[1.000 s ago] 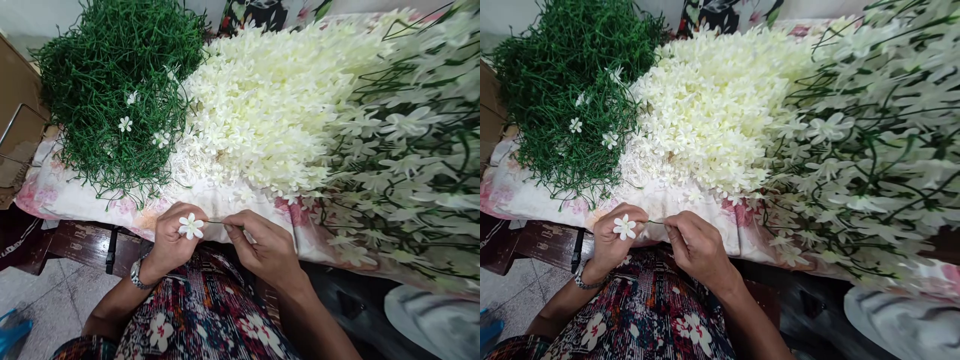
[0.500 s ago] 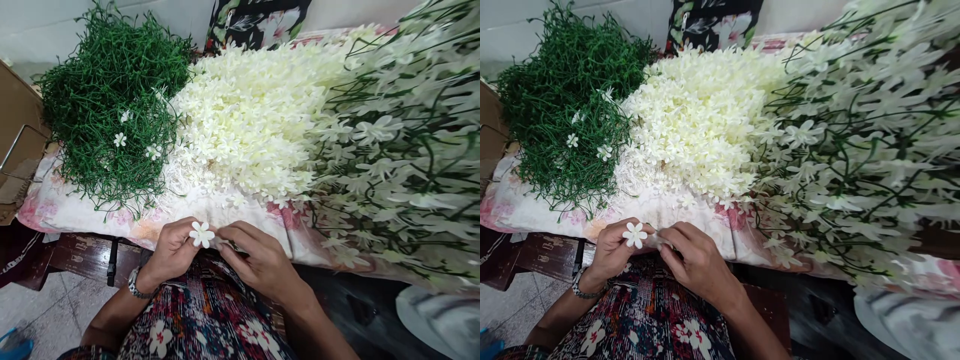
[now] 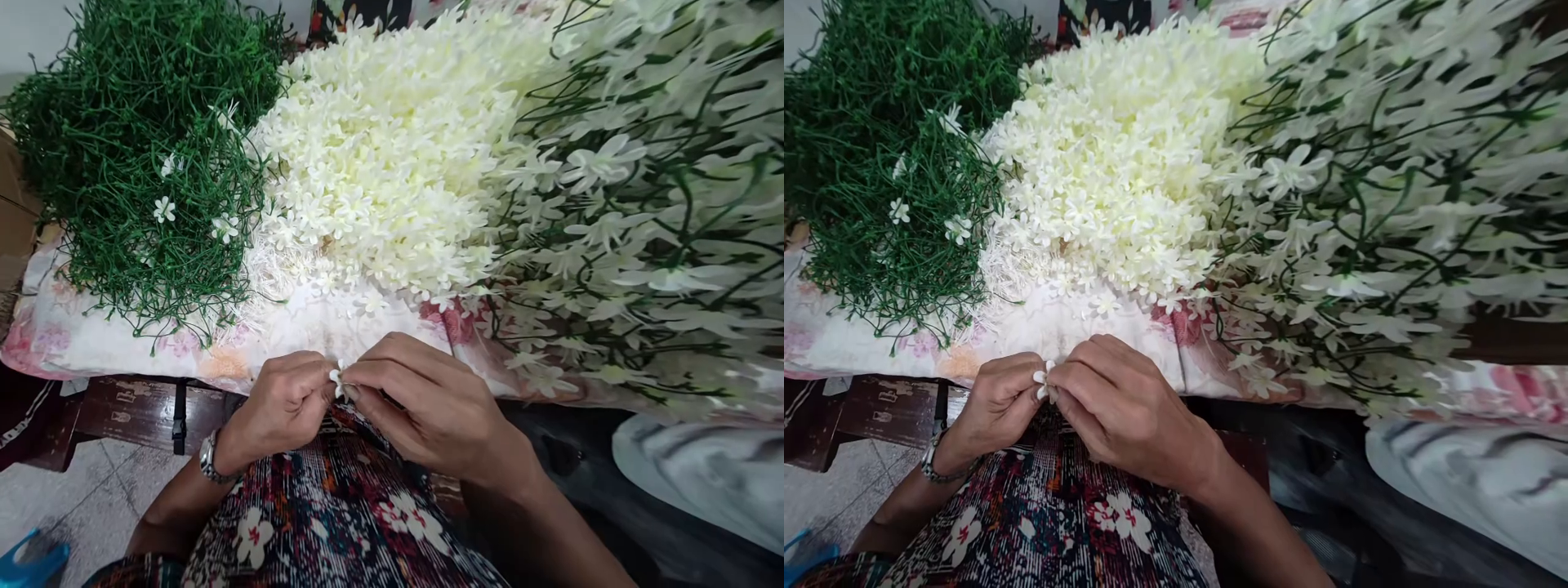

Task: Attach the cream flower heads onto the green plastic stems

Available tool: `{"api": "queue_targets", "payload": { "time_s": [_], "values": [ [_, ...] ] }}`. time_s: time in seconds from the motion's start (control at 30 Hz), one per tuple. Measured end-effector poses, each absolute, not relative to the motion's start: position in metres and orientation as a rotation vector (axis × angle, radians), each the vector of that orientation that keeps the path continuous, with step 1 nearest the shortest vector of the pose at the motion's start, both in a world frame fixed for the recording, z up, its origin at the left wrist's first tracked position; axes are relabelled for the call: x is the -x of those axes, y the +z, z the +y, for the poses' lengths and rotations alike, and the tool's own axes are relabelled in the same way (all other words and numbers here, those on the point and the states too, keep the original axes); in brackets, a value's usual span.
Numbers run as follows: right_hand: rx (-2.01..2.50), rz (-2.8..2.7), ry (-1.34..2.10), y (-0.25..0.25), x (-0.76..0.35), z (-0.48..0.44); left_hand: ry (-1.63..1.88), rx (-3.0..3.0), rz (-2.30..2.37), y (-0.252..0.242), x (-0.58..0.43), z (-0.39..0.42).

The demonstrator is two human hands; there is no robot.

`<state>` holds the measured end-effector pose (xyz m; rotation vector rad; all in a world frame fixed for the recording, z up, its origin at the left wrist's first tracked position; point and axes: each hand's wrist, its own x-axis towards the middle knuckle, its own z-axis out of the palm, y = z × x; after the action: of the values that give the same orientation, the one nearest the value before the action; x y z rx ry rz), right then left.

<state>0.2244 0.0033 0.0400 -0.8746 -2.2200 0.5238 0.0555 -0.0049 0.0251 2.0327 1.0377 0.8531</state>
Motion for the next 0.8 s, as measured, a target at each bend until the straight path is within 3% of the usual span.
{"api": "queue_targets", "payload": {
  "time_s": [0.8],
  "values": [
    [0.883,-2.179,0.543,0.018,-0.222,-0.002,0.902,-1.937,1.055,0.010,-0.056,-0.010]
  ]
}}
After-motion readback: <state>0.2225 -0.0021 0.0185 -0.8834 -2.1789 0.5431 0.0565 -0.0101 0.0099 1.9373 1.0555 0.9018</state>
